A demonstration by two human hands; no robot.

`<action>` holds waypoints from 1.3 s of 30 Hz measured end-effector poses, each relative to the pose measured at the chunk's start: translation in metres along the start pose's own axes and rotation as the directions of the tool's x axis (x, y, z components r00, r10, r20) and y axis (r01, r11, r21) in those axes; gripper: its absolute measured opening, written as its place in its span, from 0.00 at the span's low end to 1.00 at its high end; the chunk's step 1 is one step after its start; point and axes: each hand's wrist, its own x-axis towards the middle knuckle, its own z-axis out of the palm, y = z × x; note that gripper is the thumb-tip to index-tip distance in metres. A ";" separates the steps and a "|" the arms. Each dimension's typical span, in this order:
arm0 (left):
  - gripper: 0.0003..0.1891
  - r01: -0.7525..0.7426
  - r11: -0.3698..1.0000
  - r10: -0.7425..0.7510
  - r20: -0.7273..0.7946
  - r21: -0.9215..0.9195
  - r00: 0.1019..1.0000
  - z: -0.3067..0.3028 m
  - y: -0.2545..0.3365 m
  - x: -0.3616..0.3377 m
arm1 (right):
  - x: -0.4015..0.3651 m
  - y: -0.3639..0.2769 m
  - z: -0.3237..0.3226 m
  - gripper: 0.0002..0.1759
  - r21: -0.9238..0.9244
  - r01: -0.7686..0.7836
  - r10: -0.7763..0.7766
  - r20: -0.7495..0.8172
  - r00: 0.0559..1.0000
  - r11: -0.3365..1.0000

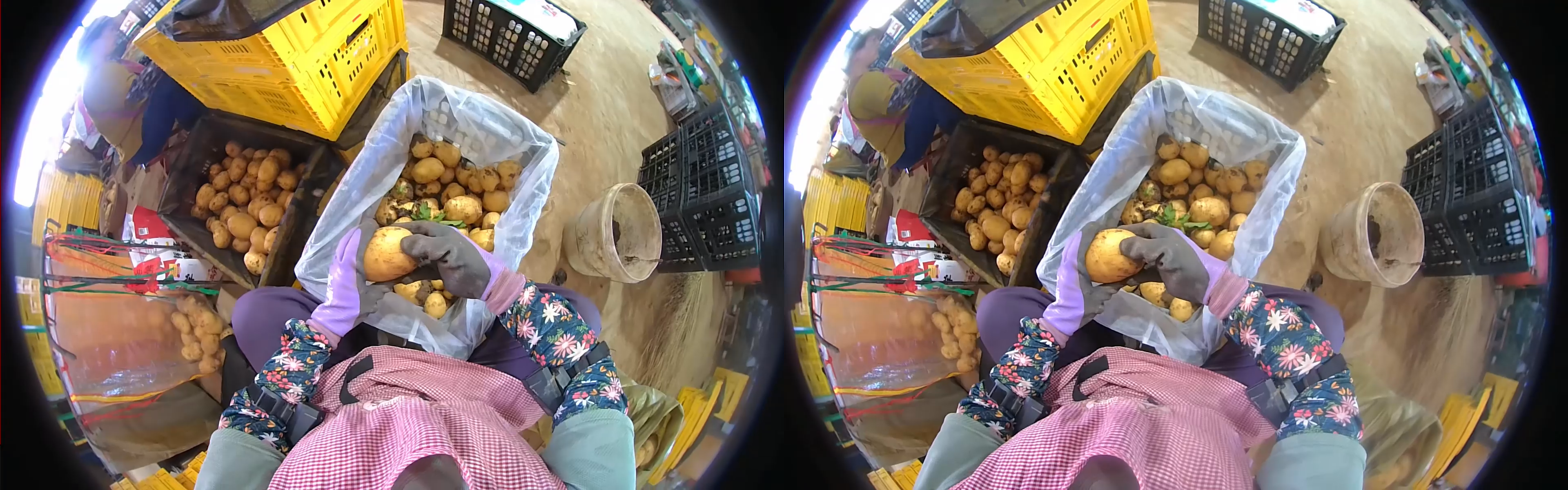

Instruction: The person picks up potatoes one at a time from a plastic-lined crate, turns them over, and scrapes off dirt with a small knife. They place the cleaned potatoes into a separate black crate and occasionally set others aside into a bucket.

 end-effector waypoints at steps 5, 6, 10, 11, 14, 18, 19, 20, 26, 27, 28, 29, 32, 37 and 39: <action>0.53 -0.108 0.986 0.115 -0.047 0.129 0.992 0.002 0.000 -0.002 | -0.001 0.000 -0.004 0.28 -0.045 0.008 -0.007 0.023 1.000 0.999; 0.53 0.069 0.994 -0.073 -0.040 -0.080 0.997 0.009 -0.012 -0.005 | 0.003 0.004 -0.009 0.28 -0.046 0.027 -0.026 0.026 0.999 0.999; 0.57 0.186 0.852 -0.168 0.082 -0.489 0.982 -0.002 0.024 0.010 | -0.004 -0.010 -0.008 0.31 -0.058 -0.033 0.037 0.068 0.997 0.998; 0.57 0.186 0.852 -0.170 0.076 -0.489 0.982 0.001 0.017 0.005 | -0.004 -0.013 -0.002 0.31 -0.062 -0.036 0.040 0.072 0.997 0.997; 0.57 0.197 0.857 -0.199 0.045 -0.477 0.979 0.006 0.009 -0.001 | -0.003 -0.014 0.009 0.26 -0.092 -0.059 0.054 -0.063 0.997 0.994; 0.57 0.168 0.873 -0.167 0.043 -0.459 0.985 0.010 -0.004 -0.005 | 0.006 0.001 -0.004 0.25 -0.118 -0.033 0.030 -0.028 0.999 0.992; 0.57 0.112 0.915 -0.120 0.005 -0.387 0.993 0.012 -0.012 -0.007 | 0.007 0.005 -0.007 0.25 -0.141 0.002 -0.008 -0.039 0.999 0.990; 0.57 0.112 0.915 -0.120 0.004 -0.386 0.993 0.007 0.006 0.000 | 0.007 0.008 -0.009 0.25 -0.142 0.002 -0.008 -0.037 0.999 0.990; 0.55 0.361 0.838 -0.306 0.195 -0.410 0.932 0.000 0.028 0.011 | -0.004 -0.016 0.000 0.28 -0.091 -0.093 0.095 0.017 0.995 0.992; 0.54 0.322 0.842 -0.292 0.137 -0.433 0.947 0.006 0.024 0.008 | -0.005 -0.018 0.001 0.27 -0.127 -0.110 0.106 -0.038 0.994 0.986; 0.54 0.282 0.845 -0.277 0.078 -0.454 0.958 0.009 0.021 0.006 | -0.006 -0.018 0.002 0.26 -0.162 -0.129 0.115 -0.093 0.989 0.978; 0.54 0.283 0.845 -0.277 0.080 -0.453 0.957 0.010 0.020 0.006 | -0.006 -0.017 0.000 0.26 -0.161 -0.128 0.114 -0.094 0.989 0.979; 0.54 0.236 0.909 -0.220 0.086 -0.344 0.972 0.005 0.022 0.005 | 0.000 -0.005 -0.010 0.24 -0.160 -0.128 0.115 -0.088 0.989 0.979; 0.49 0.361 0.840 -0.258 0.287 -0.406 0.923 -0.015 0.047 0.016 | -0.001 -0.004 -0.019 0.26 -0.270 0.056 -0.069 -0.040 0.997 0.961; 0.45 0.438 0.758 -0.314 0.319 -0.483 0.894 -0.022 0.064 0.021 | 0.002 -0.005 -0.010 0.26 -0.271 0.025 -0.049 -0.080 0.996 0.962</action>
